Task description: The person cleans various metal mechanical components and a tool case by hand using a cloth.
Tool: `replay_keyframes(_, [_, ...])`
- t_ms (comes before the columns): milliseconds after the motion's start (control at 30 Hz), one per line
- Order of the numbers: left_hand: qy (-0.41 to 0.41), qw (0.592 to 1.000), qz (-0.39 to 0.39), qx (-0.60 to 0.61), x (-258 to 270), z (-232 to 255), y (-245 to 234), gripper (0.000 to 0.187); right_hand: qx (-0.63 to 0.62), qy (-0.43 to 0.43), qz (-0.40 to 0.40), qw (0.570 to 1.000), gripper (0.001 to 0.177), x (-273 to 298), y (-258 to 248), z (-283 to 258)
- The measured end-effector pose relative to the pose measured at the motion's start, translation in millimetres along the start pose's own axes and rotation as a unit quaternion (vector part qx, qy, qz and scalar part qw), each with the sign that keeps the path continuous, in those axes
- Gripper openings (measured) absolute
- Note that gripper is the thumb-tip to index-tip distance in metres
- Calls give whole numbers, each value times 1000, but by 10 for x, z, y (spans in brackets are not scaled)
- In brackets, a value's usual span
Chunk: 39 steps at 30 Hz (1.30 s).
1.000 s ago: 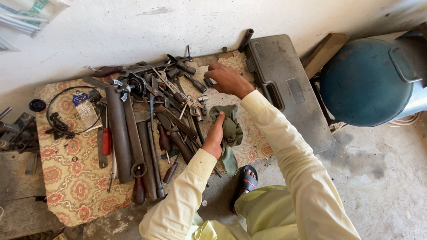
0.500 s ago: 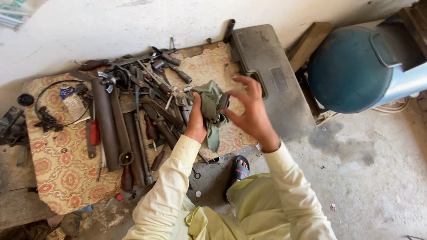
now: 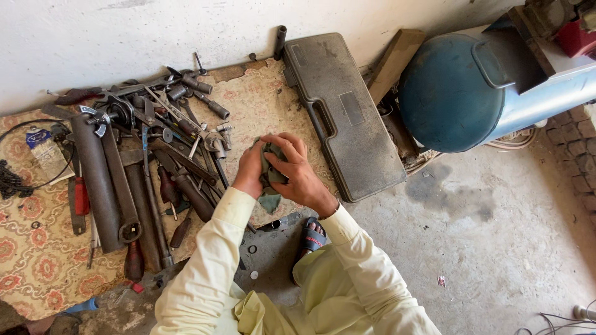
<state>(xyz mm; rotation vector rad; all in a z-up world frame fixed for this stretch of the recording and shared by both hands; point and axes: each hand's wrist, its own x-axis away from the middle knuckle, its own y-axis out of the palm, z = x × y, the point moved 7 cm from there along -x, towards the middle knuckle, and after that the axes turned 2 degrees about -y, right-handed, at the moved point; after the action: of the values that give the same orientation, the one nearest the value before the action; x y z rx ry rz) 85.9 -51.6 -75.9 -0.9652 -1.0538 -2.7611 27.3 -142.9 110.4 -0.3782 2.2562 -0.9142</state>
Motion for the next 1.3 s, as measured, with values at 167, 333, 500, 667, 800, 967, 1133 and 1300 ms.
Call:
replay_keyframes(167, [-92, 976, -154, 121, 16, -28, 97, 33, -108, 28, 11, 994, 59, 17, 35, 60])
replay_keyframes(333, [124, 975, 132, -130, 54, 156, -234, 51, 43, 63, 22, 997, 51, -12, 148, 6])
replay_keyframes(500, [218, 879, 241, -350, 131, 231, -299, 66, 174, 56, 22, 983, 50, 59, 304, -137])
replay_keyframes(667, [13, 1000, 25, 8, -87, -106, -368, 38, -73, 92, 10, 993, 46, 86, 287, 143])
replay_keyframes(800, [-15, 996, -71, 55, -42, -103, -319, 34, -279, 145, 10, 949, 50, 45, 385, 270])
replay_keyframes(967, [181, 913, 189, -314, 167, 387, -381, 57, -35, 85, -12, 996, 50, -61, 297, 99])
replay_keyframes(1133, [299, 824, 222, -426, 393, 460, -174, 60, 36, 42, 3, 998, 45, 13, 269, 7])
replay_keyframes(1300, [59, 998, 32, 2, 90, 76, -240, 37, -125, 79, 8, 989, 43, 89, 312, 212])
